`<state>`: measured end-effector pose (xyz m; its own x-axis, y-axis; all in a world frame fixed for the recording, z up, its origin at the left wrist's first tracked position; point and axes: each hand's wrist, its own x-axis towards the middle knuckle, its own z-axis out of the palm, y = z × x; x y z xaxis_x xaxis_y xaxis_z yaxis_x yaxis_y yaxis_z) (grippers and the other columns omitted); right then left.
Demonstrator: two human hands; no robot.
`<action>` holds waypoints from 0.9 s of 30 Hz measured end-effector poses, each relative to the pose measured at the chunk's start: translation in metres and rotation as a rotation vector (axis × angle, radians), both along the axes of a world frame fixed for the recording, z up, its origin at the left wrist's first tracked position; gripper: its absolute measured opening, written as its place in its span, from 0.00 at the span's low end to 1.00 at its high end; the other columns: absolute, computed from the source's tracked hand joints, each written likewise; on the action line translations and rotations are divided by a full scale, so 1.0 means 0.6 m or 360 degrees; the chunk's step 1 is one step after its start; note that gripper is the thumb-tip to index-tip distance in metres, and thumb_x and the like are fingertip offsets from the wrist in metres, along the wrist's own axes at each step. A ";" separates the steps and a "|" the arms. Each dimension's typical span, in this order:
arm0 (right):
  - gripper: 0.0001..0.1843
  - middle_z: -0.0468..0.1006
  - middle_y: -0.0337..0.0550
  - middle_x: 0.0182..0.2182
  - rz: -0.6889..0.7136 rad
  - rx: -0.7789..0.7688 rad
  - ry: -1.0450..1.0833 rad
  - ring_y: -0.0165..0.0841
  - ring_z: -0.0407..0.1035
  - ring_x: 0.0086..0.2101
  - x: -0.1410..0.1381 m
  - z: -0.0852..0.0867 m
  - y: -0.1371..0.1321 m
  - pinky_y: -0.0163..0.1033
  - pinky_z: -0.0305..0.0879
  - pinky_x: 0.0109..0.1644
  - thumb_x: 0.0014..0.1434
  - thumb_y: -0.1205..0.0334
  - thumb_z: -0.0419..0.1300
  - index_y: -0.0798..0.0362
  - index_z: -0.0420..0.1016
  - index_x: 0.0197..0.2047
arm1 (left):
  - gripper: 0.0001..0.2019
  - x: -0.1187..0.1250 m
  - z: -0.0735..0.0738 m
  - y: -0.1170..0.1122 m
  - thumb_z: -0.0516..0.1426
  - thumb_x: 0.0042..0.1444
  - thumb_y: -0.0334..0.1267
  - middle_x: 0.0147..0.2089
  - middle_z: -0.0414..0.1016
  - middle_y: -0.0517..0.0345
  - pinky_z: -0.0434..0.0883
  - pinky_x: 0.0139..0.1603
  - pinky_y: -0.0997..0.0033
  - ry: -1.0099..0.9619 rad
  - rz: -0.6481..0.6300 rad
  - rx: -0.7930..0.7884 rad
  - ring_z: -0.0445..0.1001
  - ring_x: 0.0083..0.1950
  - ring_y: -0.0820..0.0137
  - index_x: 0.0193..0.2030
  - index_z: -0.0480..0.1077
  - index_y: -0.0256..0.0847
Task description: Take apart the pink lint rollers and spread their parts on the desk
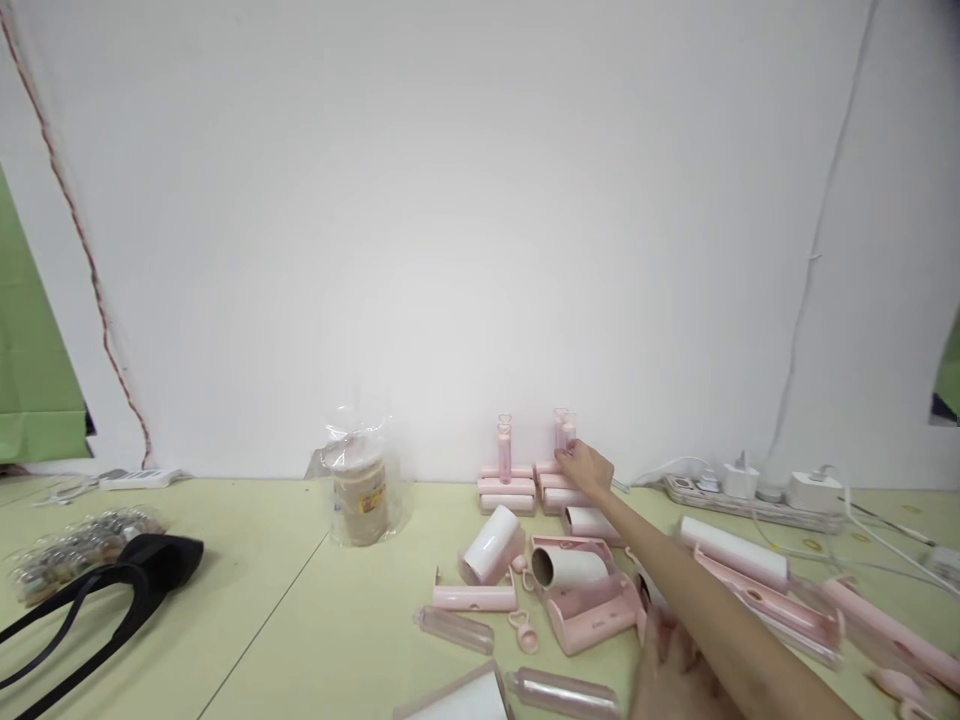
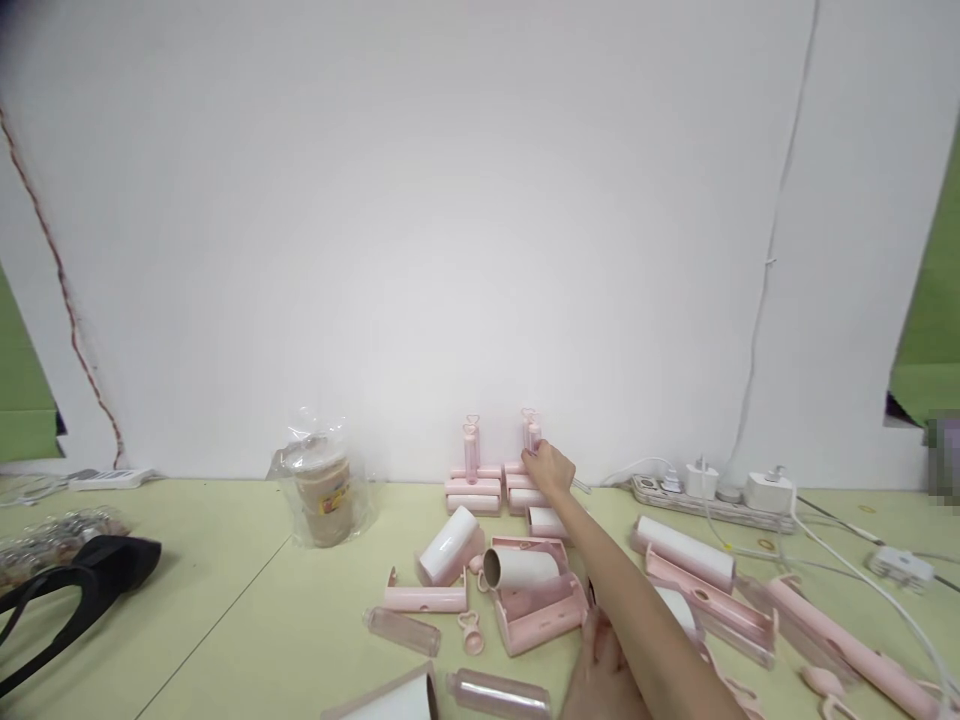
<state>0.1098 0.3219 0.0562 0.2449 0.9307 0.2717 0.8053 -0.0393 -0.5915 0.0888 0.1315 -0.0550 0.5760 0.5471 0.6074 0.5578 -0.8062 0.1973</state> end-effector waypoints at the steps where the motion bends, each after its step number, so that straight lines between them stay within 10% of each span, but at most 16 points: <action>1: 0.15 0.68 0.45 0.46 -0.0003 0.0053 0.0020 0.34 0.67 0.41 0.004 0.012 -0.006 0.46 0.66 0.43 0.60 0.59 0.53 0.55 0.65 0.49 | 0.23 -0.002 -0.001 0.002 0.49 0.55 0.37 0.53 0.67 0.46 0.53 0.60 0.46 0.0020 -0.0002 0.0017 0.57 0.58 0.55 0.58 0.56 0.37; 11: 0.15 0.73 0.41 0.35 0.0194 0.0591 0.0173 0.31 0.68 0.34 0.118 0.147 -0.187 0.40 0.64 0.38 0.58 0.53 0.52 0.56 0.68 0.42 | 0.10 -0.025 0.040 -0.063 0.55 0.48 0.37 0.36 0.66 0.54 0.66 0.44 0.57 -0.0584 0.0230 0.0055 0.65 0.41 0.63 0.37 0.59 0.40; 16: 0.17 0.76 0.41 0.33 0.0410 0.0536 0.0212 0.33 0.69 0.33 0.161 0.082 -0.333 0.34 0.62 0.34 0.54 0.50 0.51 0.54 0.69 0.40 | 0.15 -0.077 0.051 -0.148 0.50 0.52 0.38 0.44 0.59 0.50 0.61 0.49 0.57 -0.1251 0.0410 -0.0444 0.61 0.48 0.63 0.45 0.50 0.41; 22: 0.16 0.69 0.36 0.18 0.0530 0.0314 0.0060 0.32 0.64 0.21 0.143 -0.027 -0.435 0.33 0.54 0.22 0.52 0.47 0.52 0.52 0.68 0.27 | 0.32 -0.111 0.043 -0.179 0.53 0.50 0.35 0.61 0.45 0.45 0.48 0.61 0.59 -0.0931 0.0208 -0.1219 0.49 0.62 0.62 0.58 0.39 0.40; 27: 0.16 0.68 0.35 0.16 0.0536 0.0309 0.0004 0.31 0.63 0.20 0.145 -0.045 -0.465 0.32 0.53 0.22 0.50 0.46 0.54 0.51 0.67 0.24 | 0.30 -0.116 0.033 -0.173 0.53 0.47 0.30 0.59 0.53 0.46 0.48 0.62 0.63 -0.0787 0.0132 -0.1265 0.52 0.61 0.64 0.57 0.45 0.38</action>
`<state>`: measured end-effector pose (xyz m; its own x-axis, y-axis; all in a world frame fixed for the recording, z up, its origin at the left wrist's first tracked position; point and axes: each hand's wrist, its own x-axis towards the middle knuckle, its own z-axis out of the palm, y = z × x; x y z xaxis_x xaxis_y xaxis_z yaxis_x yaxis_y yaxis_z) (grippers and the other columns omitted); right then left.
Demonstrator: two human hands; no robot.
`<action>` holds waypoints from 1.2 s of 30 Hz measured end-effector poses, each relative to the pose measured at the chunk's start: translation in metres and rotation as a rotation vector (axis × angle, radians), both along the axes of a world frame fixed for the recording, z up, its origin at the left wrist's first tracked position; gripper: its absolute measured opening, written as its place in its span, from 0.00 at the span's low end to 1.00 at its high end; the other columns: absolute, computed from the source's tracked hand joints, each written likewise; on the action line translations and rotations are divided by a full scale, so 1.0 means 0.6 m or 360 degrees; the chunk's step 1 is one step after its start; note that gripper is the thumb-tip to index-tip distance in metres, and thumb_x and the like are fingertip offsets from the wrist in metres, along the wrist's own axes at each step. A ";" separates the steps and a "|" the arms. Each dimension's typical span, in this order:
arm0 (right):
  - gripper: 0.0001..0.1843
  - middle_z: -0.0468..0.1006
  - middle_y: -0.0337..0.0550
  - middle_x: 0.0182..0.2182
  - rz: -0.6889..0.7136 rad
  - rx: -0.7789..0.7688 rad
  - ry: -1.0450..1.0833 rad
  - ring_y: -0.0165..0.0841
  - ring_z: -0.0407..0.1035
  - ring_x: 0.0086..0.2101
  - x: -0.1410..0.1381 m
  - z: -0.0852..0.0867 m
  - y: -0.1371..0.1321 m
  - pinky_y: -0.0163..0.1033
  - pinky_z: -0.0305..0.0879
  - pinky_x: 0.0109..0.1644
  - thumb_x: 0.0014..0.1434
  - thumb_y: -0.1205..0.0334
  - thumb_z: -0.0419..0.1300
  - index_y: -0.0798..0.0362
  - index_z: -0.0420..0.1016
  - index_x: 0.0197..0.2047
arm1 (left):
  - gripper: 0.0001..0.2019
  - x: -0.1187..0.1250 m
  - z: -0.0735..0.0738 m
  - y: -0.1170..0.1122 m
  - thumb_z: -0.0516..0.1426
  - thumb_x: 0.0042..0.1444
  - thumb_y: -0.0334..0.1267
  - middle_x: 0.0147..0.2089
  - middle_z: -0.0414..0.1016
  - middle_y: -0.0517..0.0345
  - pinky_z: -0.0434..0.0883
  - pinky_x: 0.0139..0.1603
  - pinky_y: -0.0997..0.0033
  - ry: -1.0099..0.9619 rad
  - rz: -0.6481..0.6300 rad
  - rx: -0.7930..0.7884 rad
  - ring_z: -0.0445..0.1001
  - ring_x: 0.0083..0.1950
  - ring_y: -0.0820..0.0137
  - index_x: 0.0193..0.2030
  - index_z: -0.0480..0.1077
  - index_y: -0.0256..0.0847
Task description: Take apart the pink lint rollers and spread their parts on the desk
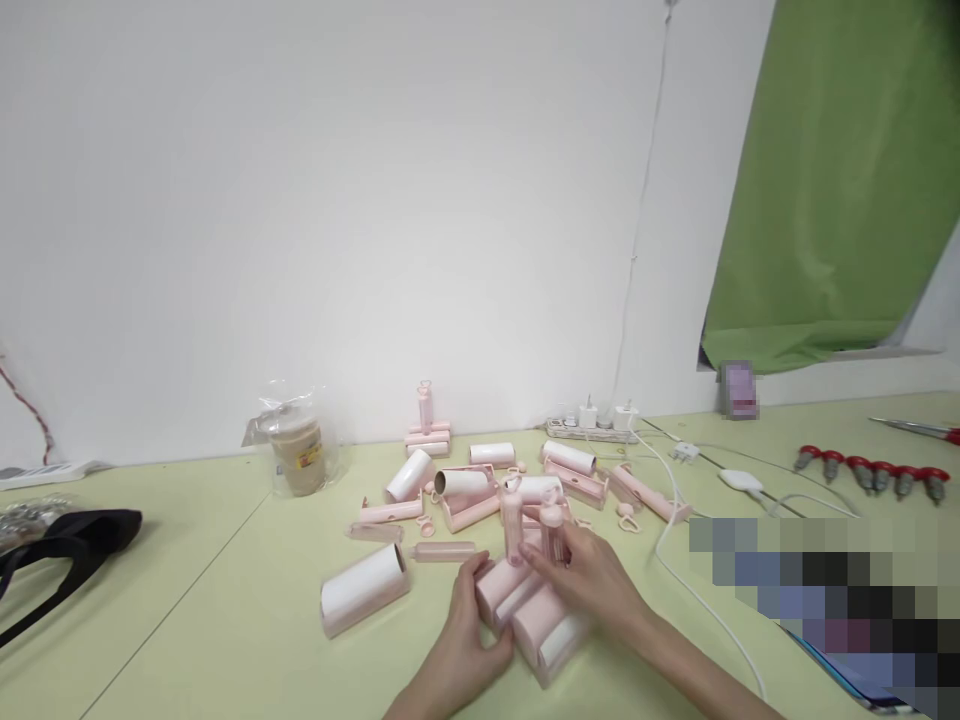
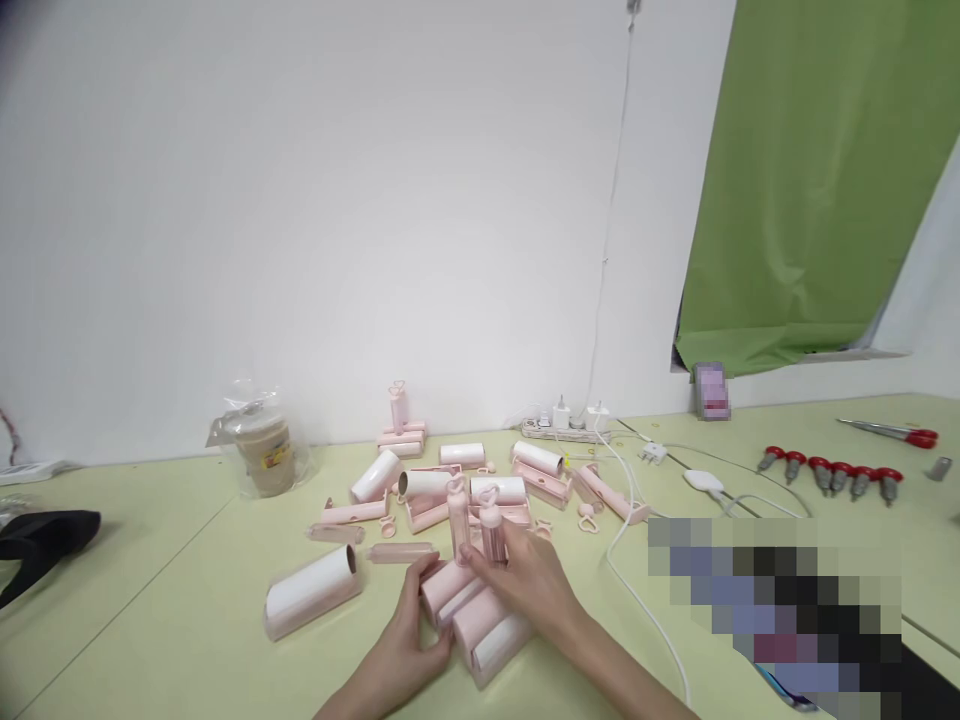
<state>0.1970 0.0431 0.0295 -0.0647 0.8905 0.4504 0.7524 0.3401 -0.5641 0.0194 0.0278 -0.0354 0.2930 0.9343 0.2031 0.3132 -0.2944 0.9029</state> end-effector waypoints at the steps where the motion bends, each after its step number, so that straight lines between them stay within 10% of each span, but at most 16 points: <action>1: 0.17 0.69 0.35 0.17 -0.0031 0.0010 0.0012 0.32 0.64 0.20 0.009 0.003 -0.001 0.33 0.55 0.23 0.51 0.45 0.53 0.51 0.68 0.26 | 0.29 -0.002 0.001 0.001 0.53 0.47 0.29 0.57 0.55 0.47 0.49 0.61 0.63 0.0023 0.0014 0.0020 0.53 0.60 0.64 0.56 0.47 0.38; 12: 0.20 0.65 0.37 0.19 -0.0392 0.0092 0.0174 0.33 0.63 0.22 0.088 -0.020 0.065 0.35 0.56 0.27 0.50 0.42 0.53 0.50 0.56 0.21 | 0.29 -0.050 0.034 0.001 0.50 0.41 0.23 0.50 0.63 0.57 0.56 0.55 0.70 0.0189 -0.0172 -0.0034 0.62 0.52 0.67 0.53 0.52 0.43; 20: 0.36 0.63 0.43 0.32 -0.0491 0.0362 0.0310 0.34 0.63 0.29 0.090 0.002 0.041 0.35 0.59 0.27 0.41 0.40 0.59 0.53 0.51 0.45 | 0.24 -0.052 0.043 -0.003 0.57 0.44 0.34 0.50 0.64 0.57 0.60 0.52 0.68 0.0176 -0.0162 -0.0161 0.63 0.50 0.65 0.50 0.57 0.43; 23: 0.24 0.56 0.32 0.22 -0.0176 0.0428 0.0321 0.28 0.55 0.20 0.068 0.009 0.004 0.32 0.54 0.23 0.49 0.45 0.55 0.50 0.57 0.44 | 0.23 -0.053 0.042 0.000 0.57 0.45 0.35 0.50 0.65 0.56 0.60 0.53 0.65 0.0158 -0.0155 -0.0132 0.64 0.50 0.63 0.50 0.59 0.43; 27: 0.27 0.60 0.29 0.19 0.0315 -0.0162 -0.0083 0.28 0.60 0.20 0.003 0.001 -0.027 0.30 0.52 0.23 0.49 0.48 0.58 0.47 0.60 0.50 | 0.25 -0.056 0.032 0.005 0.57 0.46 0.34 0.54 0.62 0.54 0.56 0.57 0.62 0.0124 -0.0173 -0.0107 0.60 0.56 0.61 0.53 0.57 0.43; 36: 0.08 0.68 0.34 0.20 0.0247 0.0180 0.0341 0.25 0.56 0.16 -0.014 -0.010 -0.037 0.30 0.53 0.18 0.54 0.54 0.53 0.50 0.64 0.33 | 0.24 -0.067 0.027 0.019 0.55 0.51 0.37 0.54 0.63 0.54 0.58 0.55 0.65 0.0181 -0.0148 -0.0105 0.61 0.55 0.63 0.55 0.53 0.42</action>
